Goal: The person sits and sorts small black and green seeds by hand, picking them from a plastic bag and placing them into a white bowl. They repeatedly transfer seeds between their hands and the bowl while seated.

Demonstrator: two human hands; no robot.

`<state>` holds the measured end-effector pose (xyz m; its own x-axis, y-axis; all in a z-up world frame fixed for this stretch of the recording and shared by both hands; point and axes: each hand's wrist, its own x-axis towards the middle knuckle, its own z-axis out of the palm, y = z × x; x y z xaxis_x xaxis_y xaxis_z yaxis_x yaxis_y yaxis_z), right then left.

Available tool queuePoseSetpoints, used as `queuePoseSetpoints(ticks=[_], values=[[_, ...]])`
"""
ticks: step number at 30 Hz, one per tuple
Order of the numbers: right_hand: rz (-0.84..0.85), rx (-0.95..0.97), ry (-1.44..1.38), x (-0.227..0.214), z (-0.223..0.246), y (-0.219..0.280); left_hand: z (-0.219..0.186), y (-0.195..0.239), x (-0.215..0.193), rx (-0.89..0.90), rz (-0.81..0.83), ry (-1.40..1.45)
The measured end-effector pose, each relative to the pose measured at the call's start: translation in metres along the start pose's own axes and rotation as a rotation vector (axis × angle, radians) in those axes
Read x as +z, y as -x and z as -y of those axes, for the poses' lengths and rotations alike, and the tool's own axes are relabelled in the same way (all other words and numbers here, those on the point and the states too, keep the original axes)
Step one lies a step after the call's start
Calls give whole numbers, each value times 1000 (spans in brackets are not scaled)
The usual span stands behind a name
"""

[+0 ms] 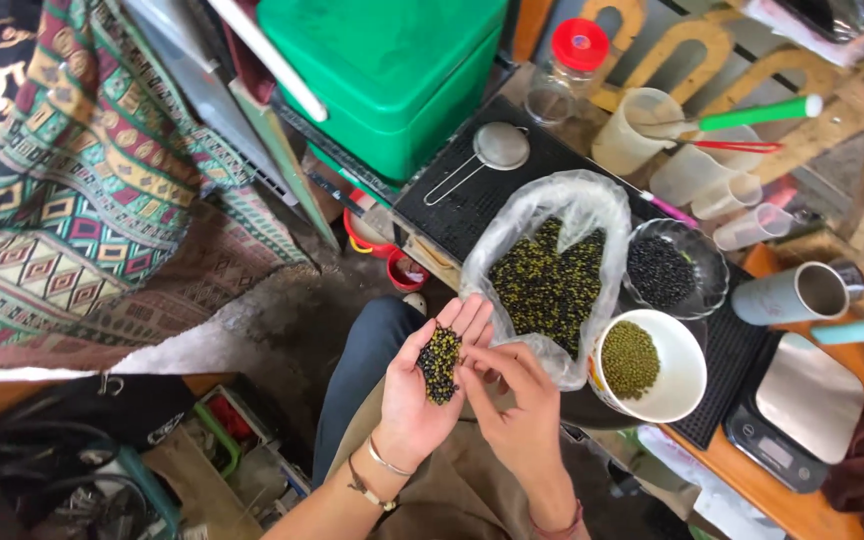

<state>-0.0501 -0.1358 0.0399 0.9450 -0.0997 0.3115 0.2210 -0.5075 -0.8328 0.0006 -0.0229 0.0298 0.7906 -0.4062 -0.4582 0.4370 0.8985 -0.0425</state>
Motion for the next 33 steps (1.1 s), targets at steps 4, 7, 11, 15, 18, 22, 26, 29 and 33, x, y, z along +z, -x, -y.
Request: queuePoseSetpoints(ticks=[4, 7, 11, 15, 18, 22, 26, 29, 33], values=[[-1, 46, -7, 0, -5, 1, 5, -8, -26, 13, 268, -17], [25, -1, -28, -4, -12, -1, 9, -3, -4, 16, 253, -20], [51, 24, -91, -7, -12, 1, 12, 3, 16, 10, -119, -6], [25, 18, -92, -8, -14, 3, 12, 2, 13, 4, -96, -18], [35, 19, -84, -9, -16, 3, 12, 0, 9, -13, -70, -24], [47, 62, -103, -12, -15, 0, 12, -14, -26, -20, 211, -14], [56, 84, -97, -18, -14, -5, 17, -6, 12, -13, -76, -31], [47, 120, -71, -24, -13, -8, 21, -15, 0, -38, 46, -39], [39, 92, -43, -34, -18, -12, 30, -21, 4, -63, 146, -69]])
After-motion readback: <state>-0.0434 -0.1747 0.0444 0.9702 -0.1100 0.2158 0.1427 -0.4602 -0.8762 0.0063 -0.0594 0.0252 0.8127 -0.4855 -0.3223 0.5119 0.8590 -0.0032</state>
